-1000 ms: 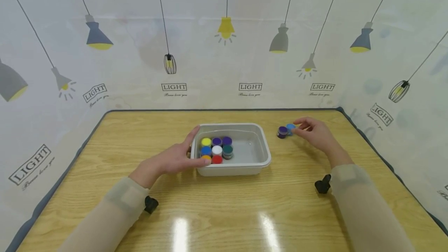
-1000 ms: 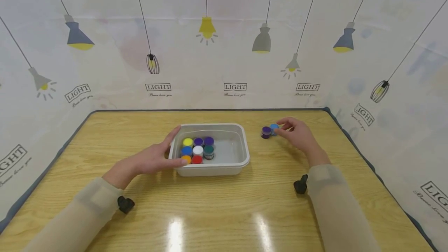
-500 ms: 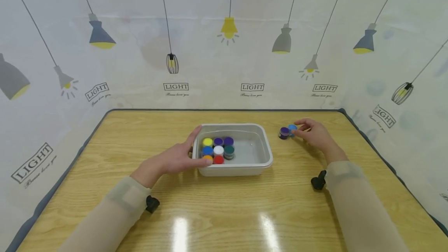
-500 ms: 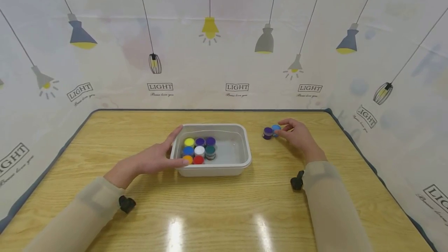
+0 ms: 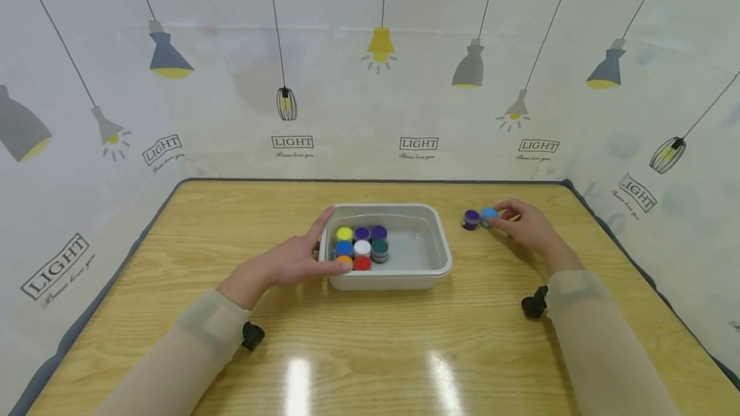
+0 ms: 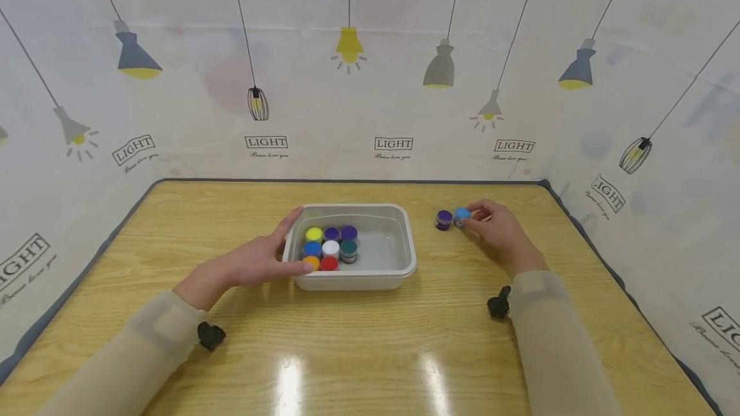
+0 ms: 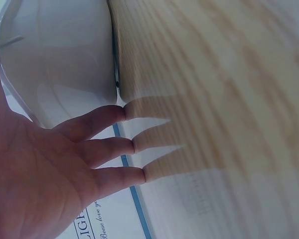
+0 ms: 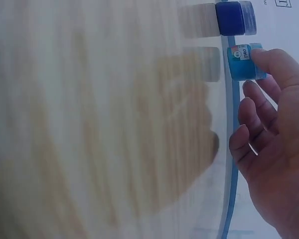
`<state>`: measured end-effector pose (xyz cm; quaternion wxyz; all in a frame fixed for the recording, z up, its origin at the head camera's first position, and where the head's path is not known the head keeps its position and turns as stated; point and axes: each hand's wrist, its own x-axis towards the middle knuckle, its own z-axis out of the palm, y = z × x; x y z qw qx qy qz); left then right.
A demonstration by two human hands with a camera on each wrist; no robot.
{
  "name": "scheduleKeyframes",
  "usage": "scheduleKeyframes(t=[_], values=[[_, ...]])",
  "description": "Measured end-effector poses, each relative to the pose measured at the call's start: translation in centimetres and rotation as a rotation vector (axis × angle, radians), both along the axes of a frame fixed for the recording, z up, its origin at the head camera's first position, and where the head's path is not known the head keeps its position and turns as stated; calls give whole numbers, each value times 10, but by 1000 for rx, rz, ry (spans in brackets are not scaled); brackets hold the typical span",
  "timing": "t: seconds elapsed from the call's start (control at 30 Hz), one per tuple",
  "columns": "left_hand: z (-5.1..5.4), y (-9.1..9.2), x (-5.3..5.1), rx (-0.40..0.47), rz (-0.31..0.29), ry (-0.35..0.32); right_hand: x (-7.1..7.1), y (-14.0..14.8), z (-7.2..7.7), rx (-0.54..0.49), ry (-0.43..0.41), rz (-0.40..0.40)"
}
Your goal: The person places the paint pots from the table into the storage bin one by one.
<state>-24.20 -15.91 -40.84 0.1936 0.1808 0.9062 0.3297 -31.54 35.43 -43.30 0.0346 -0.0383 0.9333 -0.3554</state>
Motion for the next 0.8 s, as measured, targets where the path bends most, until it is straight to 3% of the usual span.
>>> scheduleKeyframes(t=[0.17,0.4,0.63,0.8], values=[[-2,0,-2,3,2,-3,9,3,7,2,5,18],[-2,0,-2,3,5,-3,24,-3,23,30,76,62],[-1,0,-1,-5,8,-3,38,-28,39,25,176,136],[0,0,-1,-10,5,-4,42,-51,48,-18,201,208]])
